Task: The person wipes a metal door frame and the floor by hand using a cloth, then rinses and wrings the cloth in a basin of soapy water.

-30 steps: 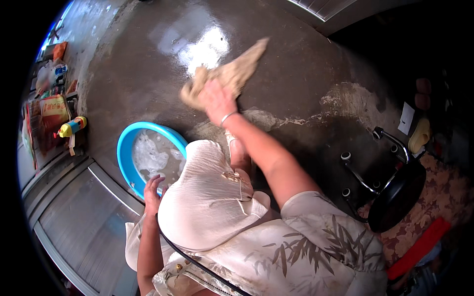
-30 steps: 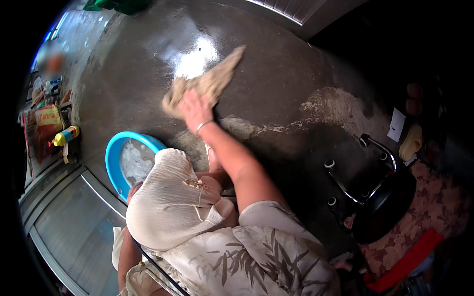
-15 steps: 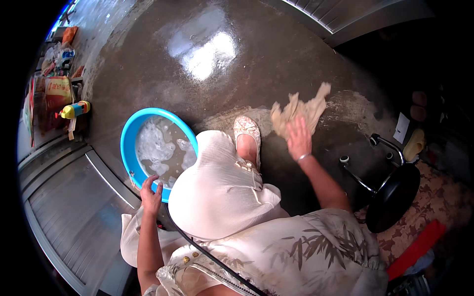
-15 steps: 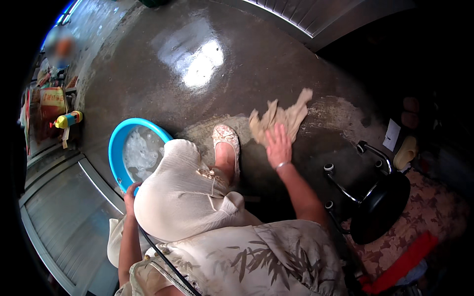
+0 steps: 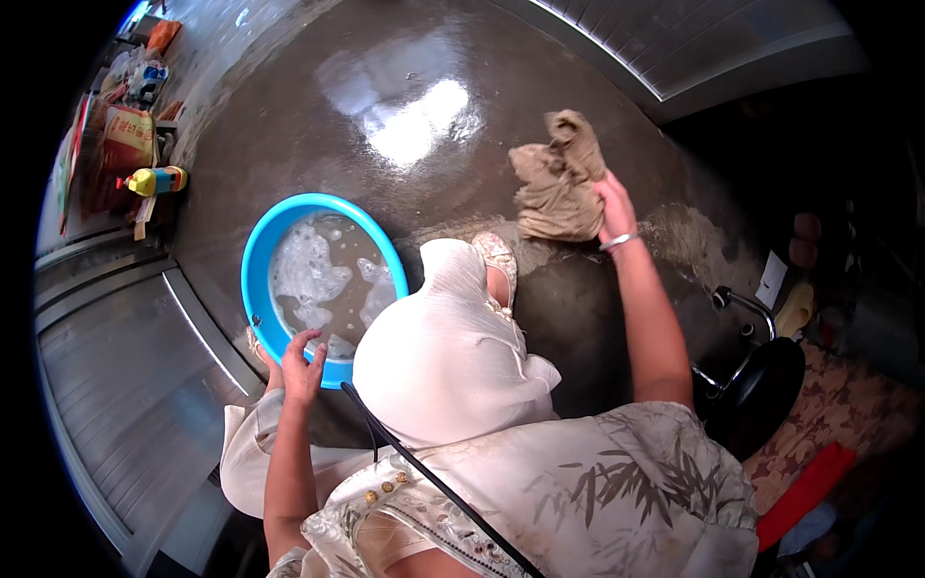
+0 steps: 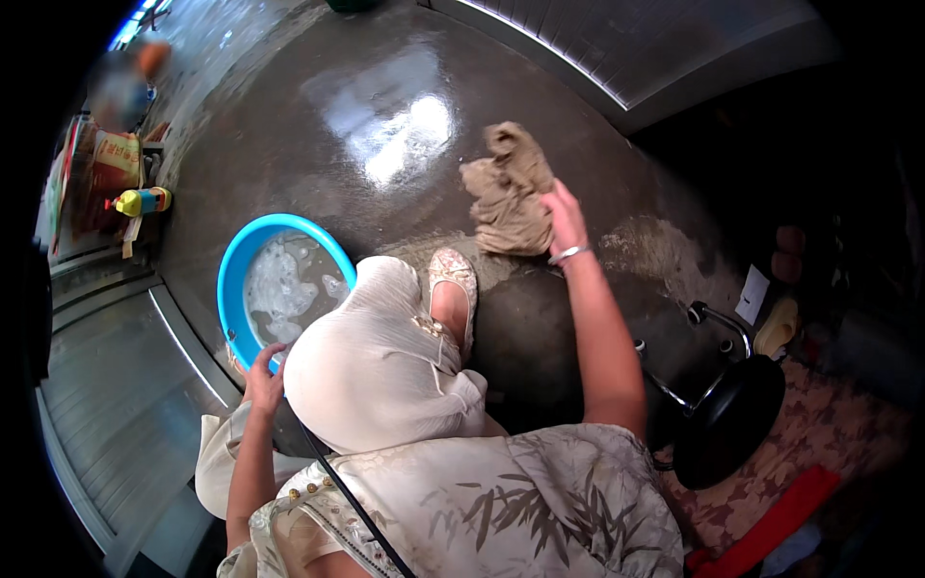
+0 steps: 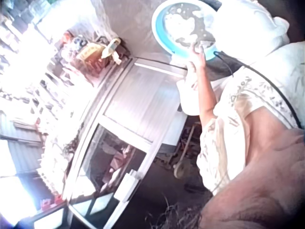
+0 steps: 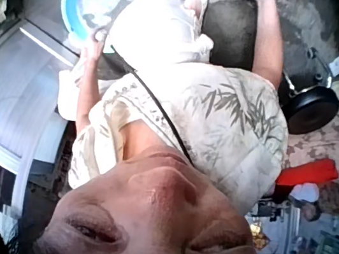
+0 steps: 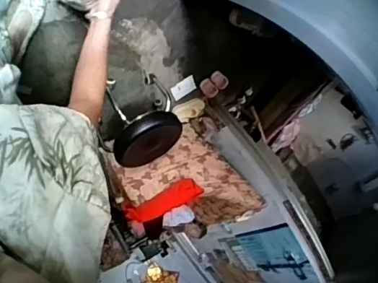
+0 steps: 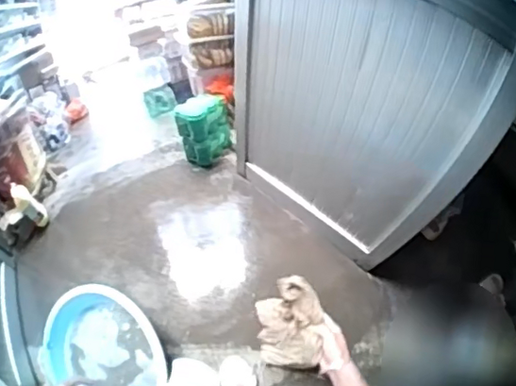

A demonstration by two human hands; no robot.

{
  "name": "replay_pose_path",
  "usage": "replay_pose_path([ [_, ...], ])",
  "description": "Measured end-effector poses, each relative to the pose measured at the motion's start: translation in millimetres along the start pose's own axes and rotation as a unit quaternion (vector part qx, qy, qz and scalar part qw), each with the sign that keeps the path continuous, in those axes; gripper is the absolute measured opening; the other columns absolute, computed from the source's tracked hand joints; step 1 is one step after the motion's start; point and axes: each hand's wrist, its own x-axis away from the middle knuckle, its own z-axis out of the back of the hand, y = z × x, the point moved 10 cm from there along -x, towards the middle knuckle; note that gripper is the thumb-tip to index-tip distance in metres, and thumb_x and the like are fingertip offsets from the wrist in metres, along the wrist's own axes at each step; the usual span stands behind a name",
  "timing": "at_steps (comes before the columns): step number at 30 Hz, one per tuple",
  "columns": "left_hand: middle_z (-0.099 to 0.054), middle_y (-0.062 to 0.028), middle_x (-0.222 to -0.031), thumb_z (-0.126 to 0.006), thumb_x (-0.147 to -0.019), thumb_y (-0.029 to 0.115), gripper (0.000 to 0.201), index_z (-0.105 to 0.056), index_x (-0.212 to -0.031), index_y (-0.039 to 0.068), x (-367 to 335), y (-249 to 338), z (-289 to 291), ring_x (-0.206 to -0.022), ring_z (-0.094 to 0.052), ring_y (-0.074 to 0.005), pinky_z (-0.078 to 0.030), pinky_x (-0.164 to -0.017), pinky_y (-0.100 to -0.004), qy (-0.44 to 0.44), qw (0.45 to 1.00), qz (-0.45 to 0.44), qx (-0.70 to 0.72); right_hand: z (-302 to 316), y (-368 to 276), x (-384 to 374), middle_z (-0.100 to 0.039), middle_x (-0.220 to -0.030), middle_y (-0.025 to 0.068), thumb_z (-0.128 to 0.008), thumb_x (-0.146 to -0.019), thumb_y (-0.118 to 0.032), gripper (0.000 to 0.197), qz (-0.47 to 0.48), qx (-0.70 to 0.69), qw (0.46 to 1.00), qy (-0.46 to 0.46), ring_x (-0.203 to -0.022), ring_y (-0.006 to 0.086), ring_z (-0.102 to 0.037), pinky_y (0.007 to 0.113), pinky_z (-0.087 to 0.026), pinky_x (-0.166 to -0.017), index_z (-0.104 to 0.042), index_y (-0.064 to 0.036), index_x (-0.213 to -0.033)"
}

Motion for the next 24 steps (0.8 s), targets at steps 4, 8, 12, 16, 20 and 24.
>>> replay_pose_path([
  [4, -0.063, -0.0133, -0.108, -0.068, -0.077, 0.010, 0.028, -0.064, -0.104, 0.005, -4.6, -2.9, 10.7, -0.098, -0.059, -0.0245, -0.047, -0.074, -0.0309, 0.046, 0.995, -0.087, -0.022, 107.8, -38.3, -37.4, -0.063, -0.109, 0.0157, -0.052, -0.083, -0.018, 0.037, 0.088, 0.519, 0.810, 0.258, -0.097, 0.0278, -0.062, 0.034, -0.047, -0.087, -0.057, -0.0031, -0.117],
  [8, -0.063, -0.0150, -0.107, -0.067, -0.077, 0.008, 0.028, -0.064, -0.104, 0.004, -7.5, -14.0, 7.2, -0.099, -0.059, -0.0285, -0.048, -0.077, -0.0330, 0.016, 0.997, -0.031, -0.070, 53.0, -26.3, -67.5, -0.050, -0.129, 0.0211, -0.059, -0.084, -0.033, 0.049, 0.266, 0.621, 0.722, 0.151, -0.122, 0.0356, -0.044, 0.043, -0.034, -0.103, -0.052, -0.0081, -0.126],
  [12, -0.062, -0.0165, -0.108, -0.067, -0.075, 0.007, 0.028, -0.064, -0.103, 0.004, -17.9, -14.1, -11.7, -0.102, -0.058, -0.0318, -0.047, -0.083, -0.0363, -0.010, 0.998, -0.005, -0.056, -14.5, 90.0, -61.3, -0.016, -0.149, 0.0281, -0.058, -0.080, -0.051, 0.075, 0.206, 0.746, 0.604, 0.190, -0.138, 0.0458, -0.012, 0.063, -0.013, -0.107, -0.033, -0.0186, -0.143],
  [16, -0.061, -0.0171, -0.112, -0.067, -0.074, 0.007, 0.029, -0.063, -0.102, 0.005, -29.5, 17.7, -20.0, -0.105, -0.056, -0.0343, -0.044, -0.091, -0.0391, -0.032, 0.995, -0.052, -0.074, -156.5, 167.8, -54.2, -0.022, -0.151, 0.0135, -0.054, -0.085, -0.037, 0.063, 0.204, 0.694, 0.682, -0.103, -0.138, 0.0377, -0.017, 0.053, -0.018, -0.110, -0.033, -0.0197, -0.142],
  [20, -0.060, -0.0172, -0.114, -0.066, -0.074, 0.006, 0.028, -0.063, -0.102, 0.005, -48.0, 46.4, -4.2, -0.108, -0.055, -0.0349, -0.043, -0.094, -0.0401, -0.009, 0.990, -0.100, -0.099, -191.4, 120.2, -71.0, -0.030, -0.146, 0.0127, -0.050, -0.088, -0.031, 0.055, 0.283, 0.822, 0.474, -0.140, -0.131, 0.0309, -0.031, 0.047, -0.025, -0.108, -0.035, -0.0203, -0.141],
  [24, -0.060, -0.0171, -0.114, -0.066, -0.074, 0.006, 0.029, -0.063, -0.103, 0.005, -74.2, 46.5, -1.2, -0.109, -0.055, -0.0345, -0.043, -0.094, -0.0402, 0.010, 0.991, -0.090, -0.094, -78.4, 79.6, -93.9, -0.038, -0.140, 0.0134, -0.054, -0.085, -0.031, 0.053, 0.225, 0.771, 0.582, -0.130, -0.124, 0.0311, -0.040, 0.042, -0.030, -0.106, -0.043, -0.0195, -0.136],
])
